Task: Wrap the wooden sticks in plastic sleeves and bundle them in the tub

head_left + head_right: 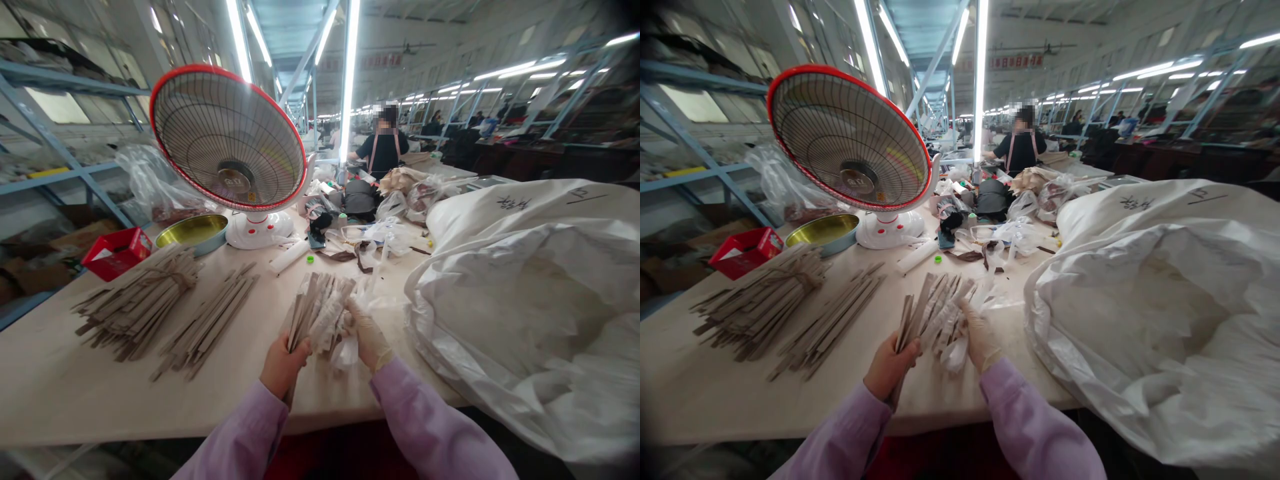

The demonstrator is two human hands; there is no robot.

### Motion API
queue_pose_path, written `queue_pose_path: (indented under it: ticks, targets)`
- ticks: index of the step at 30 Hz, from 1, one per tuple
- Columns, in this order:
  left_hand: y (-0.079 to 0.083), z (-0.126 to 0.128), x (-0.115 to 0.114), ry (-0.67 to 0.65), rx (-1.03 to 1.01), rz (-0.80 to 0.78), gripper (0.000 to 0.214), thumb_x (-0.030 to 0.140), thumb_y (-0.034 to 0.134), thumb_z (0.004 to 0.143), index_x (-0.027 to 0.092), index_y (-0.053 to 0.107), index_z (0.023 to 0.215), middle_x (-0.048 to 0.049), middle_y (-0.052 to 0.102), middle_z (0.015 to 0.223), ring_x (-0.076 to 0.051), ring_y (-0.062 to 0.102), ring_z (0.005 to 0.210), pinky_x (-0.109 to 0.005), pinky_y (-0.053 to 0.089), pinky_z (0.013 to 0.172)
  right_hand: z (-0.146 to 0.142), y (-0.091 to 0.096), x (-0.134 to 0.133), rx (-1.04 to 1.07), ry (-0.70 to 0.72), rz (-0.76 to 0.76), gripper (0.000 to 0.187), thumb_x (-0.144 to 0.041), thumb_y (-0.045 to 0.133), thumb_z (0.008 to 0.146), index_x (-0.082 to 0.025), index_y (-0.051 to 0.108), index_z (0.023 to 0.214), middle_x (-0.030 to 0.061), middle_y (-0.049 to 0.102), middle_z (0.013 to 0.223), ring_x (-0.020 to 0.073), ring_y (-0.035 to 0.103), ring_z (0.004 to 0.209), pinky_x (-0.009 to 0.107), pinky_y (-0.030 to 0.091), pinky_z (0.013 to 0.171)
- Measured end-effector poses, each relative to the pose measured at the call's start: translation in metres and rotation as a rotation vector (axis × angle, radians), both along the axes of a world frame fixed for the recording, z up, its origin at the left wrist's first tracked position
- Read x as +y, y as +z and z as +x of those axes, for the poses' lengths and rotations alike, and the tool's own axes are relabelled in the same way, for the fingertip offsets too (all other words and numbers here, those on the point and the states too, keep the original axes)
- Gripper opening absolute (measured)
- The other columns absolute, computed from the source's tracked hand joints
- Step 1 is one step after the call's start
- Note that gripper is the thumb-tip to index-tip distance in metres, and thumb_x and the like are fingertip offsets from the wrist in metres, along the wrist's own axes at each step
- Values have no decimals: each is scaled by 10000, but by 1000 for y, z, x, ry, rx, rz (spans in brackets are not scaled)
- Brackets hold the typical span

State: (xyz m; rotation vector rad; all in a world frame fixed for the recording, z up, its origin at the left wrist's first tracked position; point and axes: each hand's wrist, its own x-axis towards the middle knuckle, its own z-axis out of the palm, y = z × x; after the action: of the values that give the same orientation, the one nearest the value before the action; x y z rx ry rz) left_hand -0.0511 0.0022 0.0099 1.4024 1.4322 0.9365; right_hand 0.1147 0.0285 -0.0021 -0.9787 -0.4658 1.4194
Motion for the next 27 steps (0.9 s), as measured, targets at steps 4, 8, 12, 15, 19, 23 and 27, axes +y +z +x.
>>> queue_pose_path:
  ticks: [4,8,12,15,19,23,27]
  targets:
    - [-5,3,36,106,294,177,139,279,514,747,149,560,764,-26,607,681,-164,562,661,-260,428,624,7,3,2,160,139,-66,246,-403,657,668,-178,623,761,-36,542,503,108,494,410,257,453,456]
    - [-7,3,52,82,341,161,89,249,527,737,164,555,737,-37,615,700,-178,574,701,-260,414,640,13,3,-9,260,169,-63,201,-281,643,677,-148,659,827,65,683,762,201,641,702,325,506,632]
    - [1,-4,35,57,331,132,114,282,509,765,170,524,779,-17,590,660,-158,566,615,-247,407,576,13,1,-18,241,182,-138,188,-292,694,652,-162,672,786,59,700,785,211,650,777,330,519,680]
    - [10,0,18,-56,137,39,142,303,521,759,173,502,811,19,565,620,-109,502,461,-222,391,475,6,2,-22,173,147,-133,219,-298,721,627,-167,672,796,45,703,773,210,651,776,349,518,724]
    - [14,19,11,-96,-14,3,245,332,649,656,164,536,793,31,540,584,-111,485,477,-230,396,475,-4,5,-26,-50,12,61,304,-297,724,613,-163,664,879,45,703,822,229,626,884,379,477,823]
    - [7,37,11,-186,-19,-2,191,314,686,599,180,583,686,6,566,593,-160,535,574,-259,413,534,-6,2,-28,-221,-56,97,341,-293,721,600,-181,665,918,34,704,799,234,622,877,399,465,841]
    - [7,41,10,-191,-3,-54,85,236,618,619,190,552,593,35,480,483,-123,461,455,-238,341,447,-2,-5,-31,-252,-43,83,331,-325,702,621,-180,671,917,46,702,812,234,625,861,396,477,818]
